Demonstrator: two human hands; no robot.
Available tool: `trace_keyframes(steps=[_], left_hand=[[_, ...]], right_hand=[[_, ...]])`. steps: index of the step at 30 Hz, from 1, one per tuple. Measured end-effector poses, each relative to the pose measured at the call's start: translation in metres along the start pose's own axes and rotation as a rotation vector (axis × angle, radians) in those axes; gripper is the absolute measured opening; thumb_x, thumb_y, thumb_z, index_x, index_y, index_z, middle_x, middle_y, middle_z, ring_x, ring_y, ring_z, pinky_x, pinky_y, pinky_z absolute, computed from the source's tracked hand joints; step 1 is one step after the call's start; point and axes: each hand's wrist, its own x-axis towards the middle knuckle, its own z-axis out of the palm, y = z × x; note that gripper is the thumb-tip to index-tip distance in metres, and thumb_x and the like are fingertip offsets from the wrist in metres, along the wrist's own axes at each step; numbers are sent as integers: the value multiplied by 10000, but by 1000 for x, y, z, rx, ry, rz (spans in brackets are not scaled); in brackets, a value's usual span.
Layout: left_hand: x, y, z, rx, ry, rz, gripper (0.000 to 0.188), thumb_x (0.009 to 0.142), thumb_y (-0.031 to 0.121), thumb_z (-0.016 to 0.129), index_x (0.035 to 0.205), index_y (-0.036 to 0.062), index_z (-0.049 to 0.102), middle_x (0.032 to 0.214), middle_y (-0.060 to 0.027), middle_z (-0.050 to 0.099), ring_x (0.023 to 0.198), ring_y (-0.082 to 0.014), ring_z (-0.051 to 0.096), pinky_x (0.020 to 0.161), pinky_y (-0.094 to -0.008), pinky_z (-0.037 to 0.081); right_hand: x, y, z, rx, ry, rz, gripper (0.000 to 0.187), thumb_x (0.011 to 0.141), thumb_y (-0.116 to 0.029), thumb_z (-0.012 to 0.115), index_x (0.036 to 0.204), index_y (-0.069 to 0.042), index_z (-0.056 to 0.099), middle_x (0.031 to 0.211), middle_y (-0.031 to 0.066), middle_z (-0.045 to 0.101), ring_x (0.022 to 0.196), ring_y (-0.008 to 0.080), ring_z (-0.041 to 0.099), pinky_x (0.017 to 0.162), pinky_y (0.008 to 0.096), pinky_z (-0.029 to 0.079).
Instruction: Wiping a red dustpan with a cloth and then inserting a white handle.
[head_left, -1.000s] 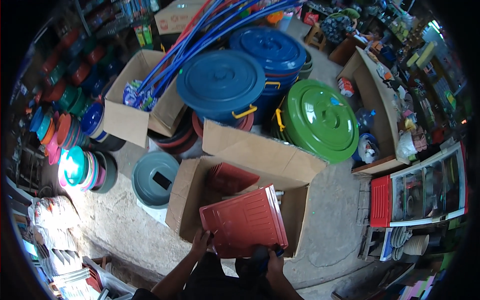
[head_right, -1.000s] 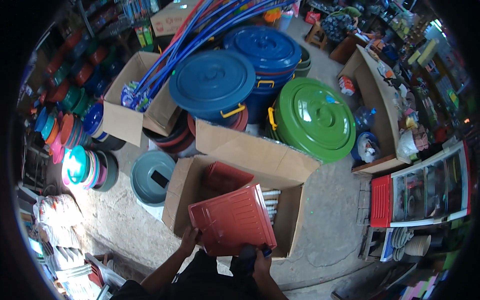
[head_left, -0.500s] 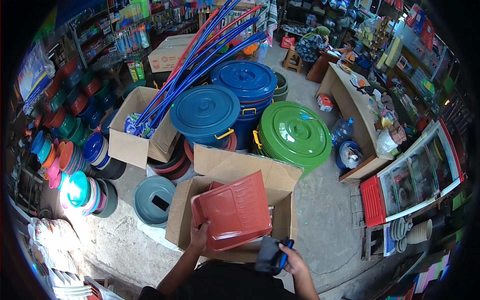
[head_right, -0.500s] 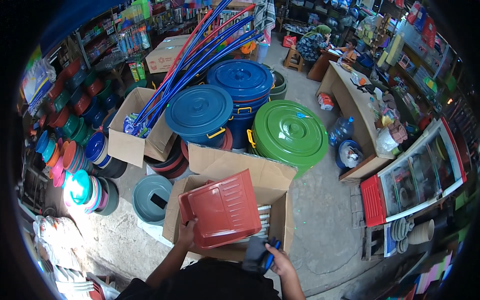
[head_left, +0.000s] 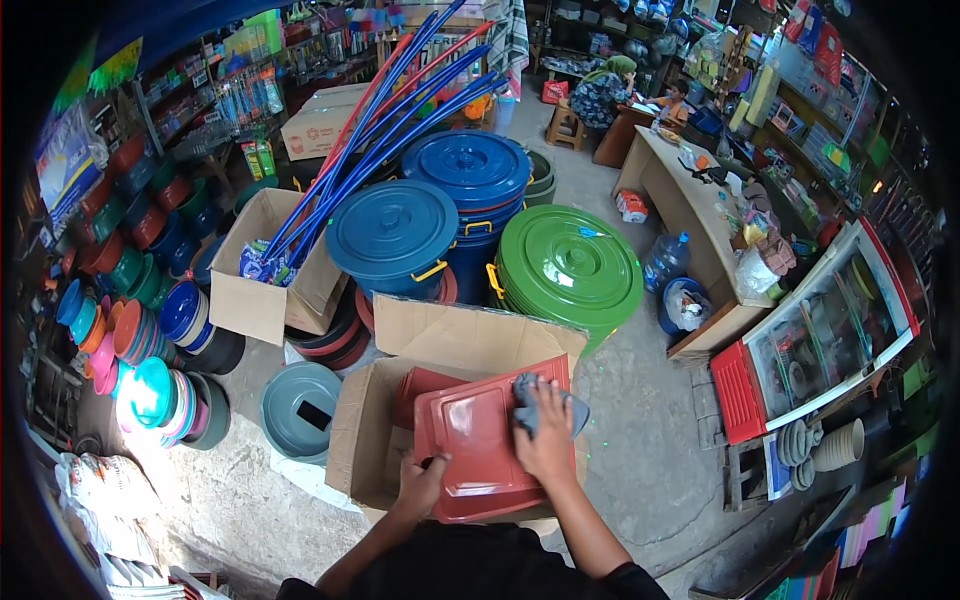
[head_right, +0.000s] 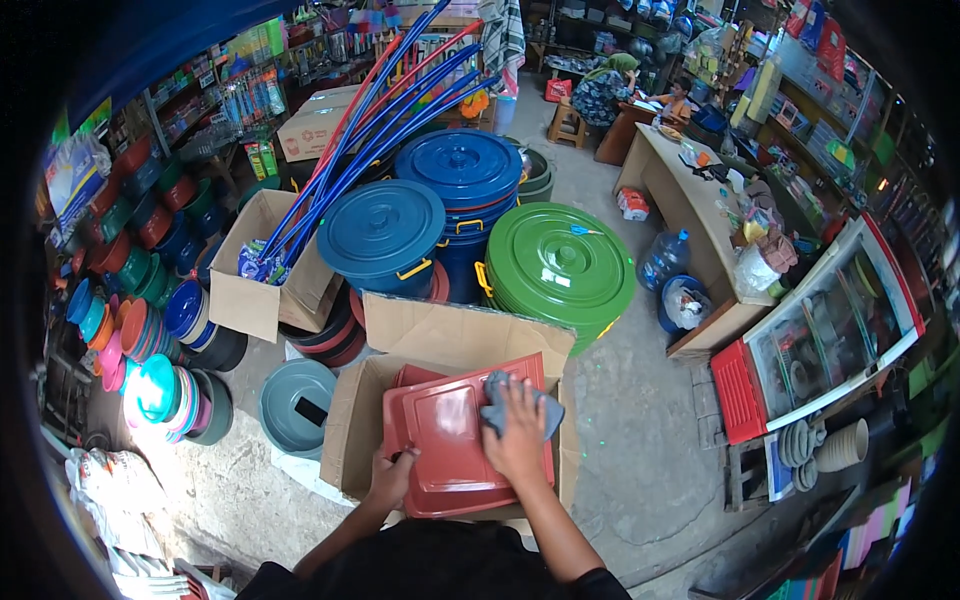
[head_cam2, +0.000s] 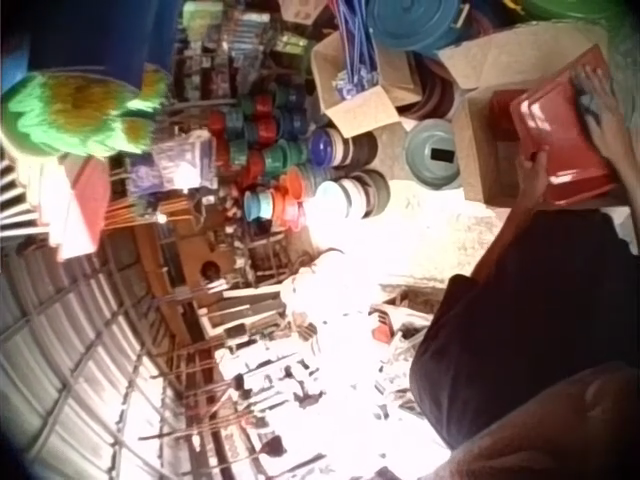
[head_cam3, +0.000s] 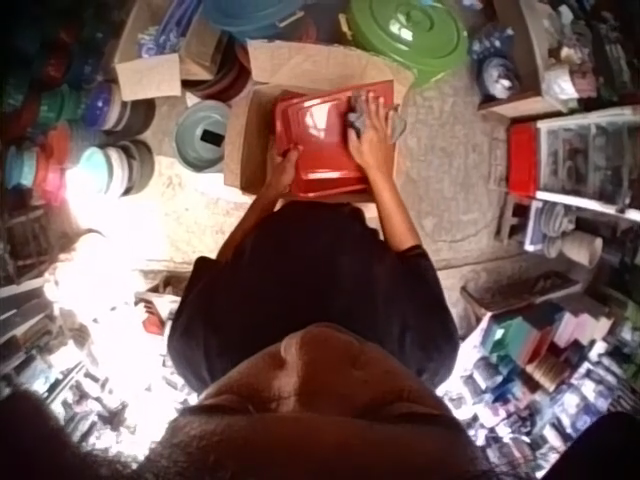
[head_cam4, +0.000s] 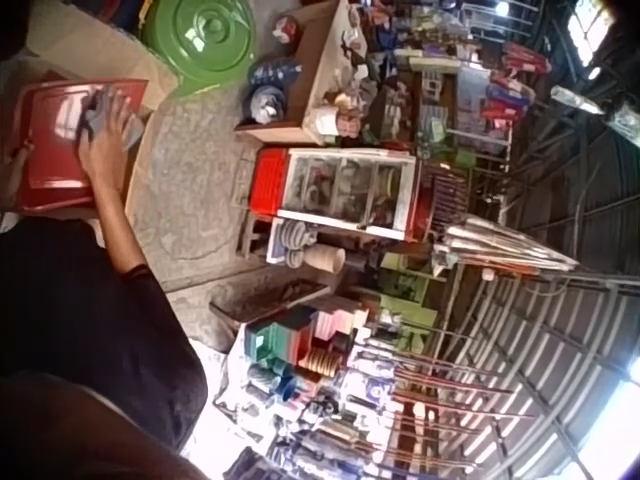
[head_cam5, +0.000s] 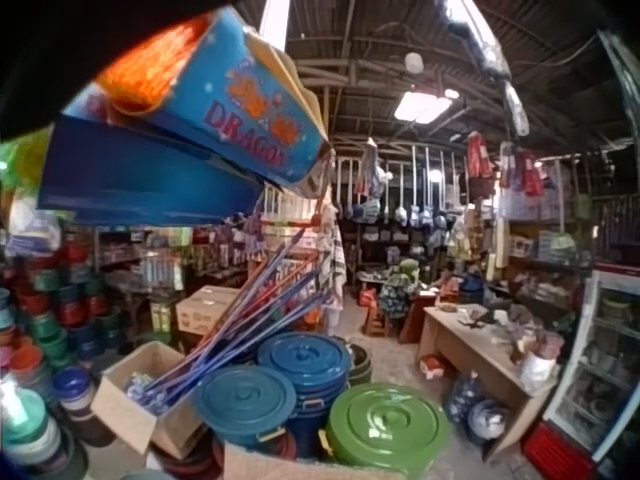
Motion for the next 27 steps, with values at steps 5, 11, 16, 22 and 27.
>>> trace_keyframes(steps=[5,11,16,22,27], left_hand=[[-3,-3,-3,4,7,50,179,909,45,623,1087,26,635,924,-5,662,814,-81,599,730,-269,497],[-2,7,-13,28,-2,128,186,900,68,643,1075,4,641,933,-32,679,823,-87,617,722,-275,505],[-4,14,-30,106,56,134,189,896,98,662,1052,-7,643,910,-38,686,808,-91,617,725,-284,506],[-4,22,-28,80,30,152,196,886,126,684,1027,-6,652,867,-39,691,788,-91,612,722,-287,504],[-3,33,-23,174,-34,180,211,905,129,676,1069,-3,657,903,-41,691,816,-86,601,746,-287,499]], right_hand=[[-7,-44,34,-27,-101,-112,852,744,-221,707,1496,-37,350,1577,206,272,1461,459,193,1184,548,180],[-11,-61,38,96,-312,-430,895,696,-224,751,1490,-65,368,1569,186,307,1472,397,228,1185,518,203],[-12,-25,21,-187,-189,-233,969,609,-129,808,1481,-114,384,1566,168,316,1478,352,238,1157,541,218],[-3,-11,21,-224,166,20,850,647,-137,744,1433,-66,429,1475,186,419,1429,352,320,1123,565,227],[-5,-51,40,-5,9,-141,809,669,-139,705,1425,-33,436,1471,174,435,1405,348,359,1120,521,256]])
